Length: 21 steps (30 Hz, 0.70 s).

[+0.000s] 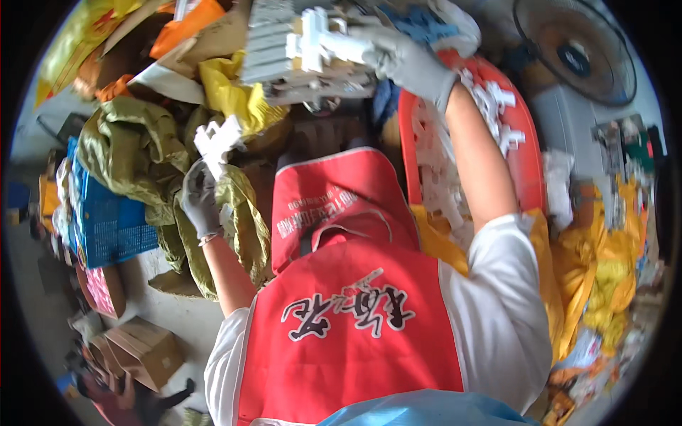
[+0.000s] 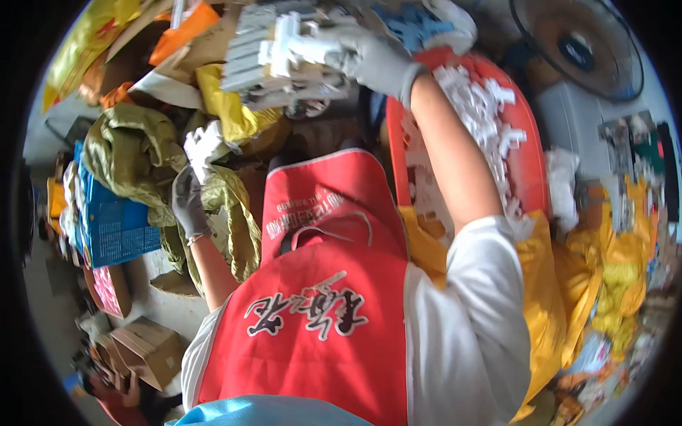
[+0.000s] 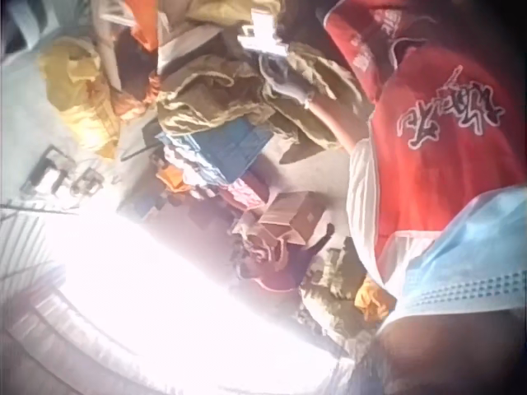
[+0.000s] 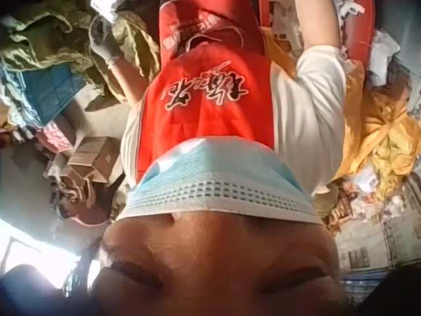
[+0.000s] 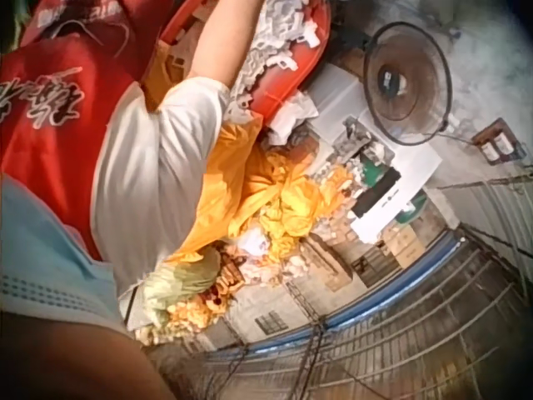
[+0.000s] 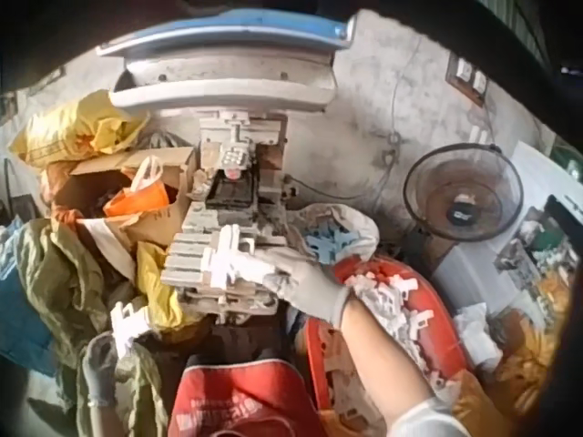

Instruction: The person prints toy gun components by mounting them onto a printing machine fixture, transfers the finished components into a collection bag, and pours additional toy gun pieces from a large sack into a basin.

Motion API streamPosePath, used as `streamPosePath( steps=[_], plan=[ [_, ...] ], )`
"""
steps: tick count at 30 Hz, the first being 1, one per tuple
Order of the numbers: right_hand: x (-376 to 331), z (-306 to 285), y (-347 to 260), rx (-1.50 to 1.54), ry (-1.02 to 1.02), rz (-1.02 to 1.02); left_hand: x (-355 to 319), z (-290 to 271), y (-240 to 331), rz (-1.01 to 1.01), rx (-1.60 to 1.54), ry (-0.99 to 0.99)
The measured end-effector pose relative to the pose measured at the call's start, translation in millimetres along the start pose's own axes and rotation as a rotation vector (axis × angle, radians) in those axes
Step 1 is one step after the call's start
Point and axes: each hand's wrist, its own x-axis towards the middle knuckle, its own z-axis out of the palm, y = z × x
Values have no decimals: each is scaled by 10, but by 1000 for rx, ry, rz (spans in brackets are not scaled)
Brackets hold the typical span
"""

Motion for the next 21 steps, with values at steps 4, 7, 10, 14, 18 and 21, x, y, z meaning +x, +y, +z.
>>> streamPosePath(
  steps=[4, 7, 10, 14, 18, 21],
  plan=[
    [-729, -312, 225, 178, 175, 328, -331, -297, 112, -119, 338, 50],
    [-1617, -344, 741, -208, -65, 775, -493, -673, -204, -254, 566, 85],
    [-2576, -66, 1384, -526, -479, 992, -666, -1285, -901, -233, 603, 210],
    [-3016, 207, 1780, -606, -529, 891, -859, -1324, -895, -309, 400, 207],
    [-3273, 137, 2078, -712, -739, 838, -877, -586, -306, -170, 653, 52],
    [-3464, 13, 2111, -869, -677, 762, -898, -58, -2, -174, 529, -44]
  ],
)
